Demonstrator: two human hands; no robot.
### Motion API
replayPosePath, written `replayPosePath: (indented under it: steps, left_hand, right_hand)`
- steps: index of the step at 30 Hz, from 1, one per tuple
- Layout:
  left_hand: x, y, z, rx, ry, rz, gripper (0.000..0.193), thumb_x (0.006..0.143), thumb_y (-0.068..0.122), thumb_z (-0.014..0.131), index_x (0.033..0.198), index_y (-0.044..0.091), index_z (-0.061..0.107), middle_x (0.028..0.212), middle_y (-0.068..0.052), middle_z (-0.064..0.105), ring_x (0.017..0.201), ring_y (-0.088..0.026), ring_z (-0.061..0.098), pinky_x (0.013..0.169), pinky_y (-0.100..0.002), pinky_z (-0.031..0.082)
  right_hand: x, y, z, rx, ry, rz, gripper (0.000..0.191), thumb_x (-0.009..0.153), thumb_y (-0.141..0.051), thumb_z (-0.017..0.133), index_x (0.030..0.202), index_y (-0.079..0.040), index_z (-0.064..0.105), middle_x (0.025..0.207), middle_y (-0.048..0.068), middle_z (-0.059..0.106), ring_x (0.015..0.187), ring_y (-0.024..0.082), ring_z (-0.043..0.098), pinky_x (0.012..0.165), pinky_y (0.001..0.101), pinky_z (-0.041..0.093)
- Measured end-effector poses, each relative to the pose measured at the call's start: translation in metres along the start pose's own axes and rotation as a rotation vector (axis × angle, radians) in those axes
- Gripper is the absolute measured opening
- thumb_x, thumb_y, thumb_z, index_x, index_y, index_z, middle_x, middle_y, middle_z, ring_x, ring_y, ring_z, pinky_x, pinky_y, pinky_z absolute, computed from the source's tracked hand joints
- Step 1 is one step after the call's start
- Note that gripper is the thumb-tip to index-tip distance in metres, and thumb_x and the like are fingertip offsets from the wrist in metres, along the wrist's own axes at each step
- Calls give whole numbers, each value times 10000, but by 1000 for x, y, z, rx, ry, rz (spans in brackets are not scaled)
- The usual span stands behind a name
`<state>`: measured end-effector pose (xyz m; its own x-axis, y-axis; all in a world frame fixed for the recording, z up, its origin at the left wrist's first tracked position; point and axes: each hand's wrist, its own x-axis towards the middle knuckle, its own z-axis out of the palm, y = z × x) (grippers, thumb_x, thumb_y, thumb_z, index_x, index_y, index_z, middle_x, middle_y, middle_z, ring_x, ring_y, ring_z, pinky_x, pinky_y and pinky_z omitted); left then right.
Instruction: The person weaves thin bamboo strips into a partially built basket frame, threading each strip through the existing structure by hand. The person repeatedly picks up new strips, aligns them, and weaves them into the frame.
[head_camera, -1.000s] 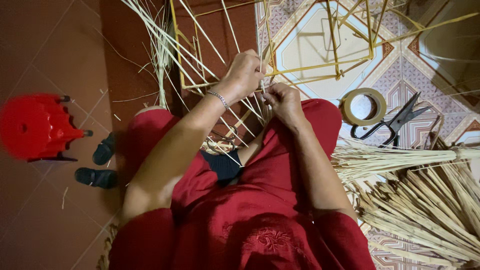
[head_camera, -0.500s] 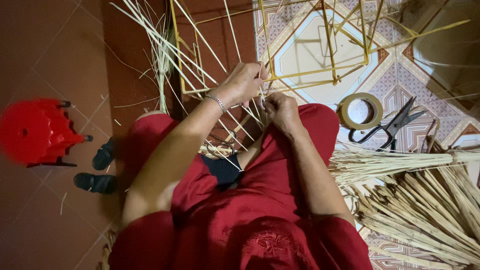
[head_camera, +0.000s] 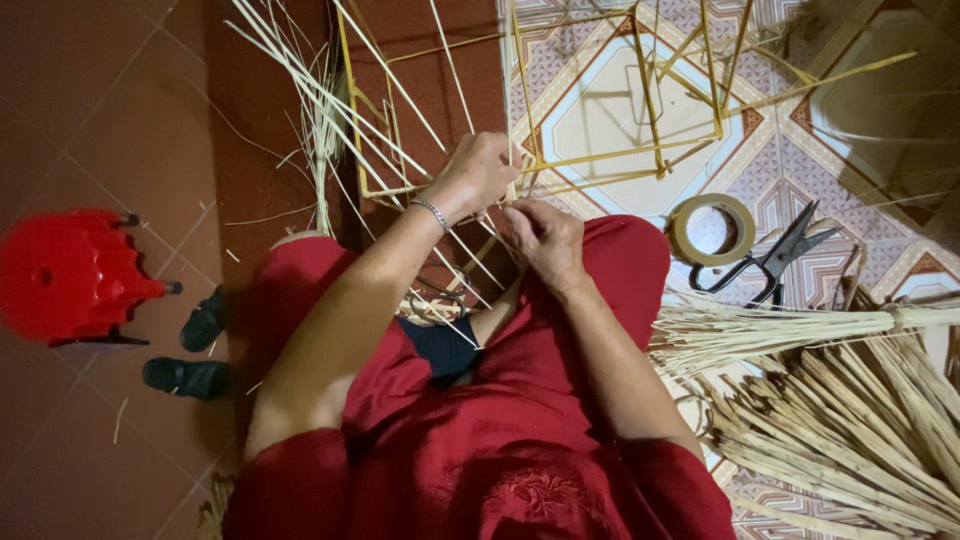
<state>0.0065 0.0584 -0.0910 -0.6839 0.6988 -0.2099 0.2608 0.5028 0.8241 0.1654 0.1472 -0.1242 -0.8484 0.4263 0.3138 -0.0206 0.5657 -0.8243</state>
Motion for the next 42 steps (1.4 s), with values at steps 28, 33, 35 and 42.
replayPosePath:
  steps: [28, 33, 35, 42]
  left_hand:
    - [-27, -15, 35, 158, 286, 238, 319, 893, 6, 665, 1171, 155, 620, 781, -161, 714, 760, -329, 745, 674, -480, 590]
    - [-22, -25, 41, 209, 238, 233, 294, 934, 12, 608, 1202, 126, 565, 764, -141, 715, 718, -325, 747, 626, -454, 594]
    - [-21, -29, 45, 226, 262, 261, 273, 954, 0, 596, 1196, 122, 560, 782, -136, 718, 715, -323, 748, 617, -451, 592]
    - [-20, -36, 52, 144, 453, 435, 294, 884, -51, 615, 1108, 135, 575, 876, -123, 736, 786, -316, 761, 666, -438, 608]
  right_hand:
    - [11, -5, -34, 337, -12, 414, 157, 945, -169, 753, 887, -31, 706, 750, -54, 637, 651, 28, 513, 575, 203, 428]
    - [9, -16, -28, 286, 39, 345, 200, 948, -126, 778, 806, -15, 693, 672, -38, 591, 602, 44, 468, 531, 236, 378]
    - [3, -22, -24, 123, 18, 205, 195, 934, -104, 781, 791, -14, 684, 619, -17, 555, 573, 58, 463, 507, 251, 387]
    - [6, -28, -44, 42, -25, 81, 103, 952, -147, 770, 903, -60, 747, 695, 40, 690, 567, 91, 591, 509, 272, 468]
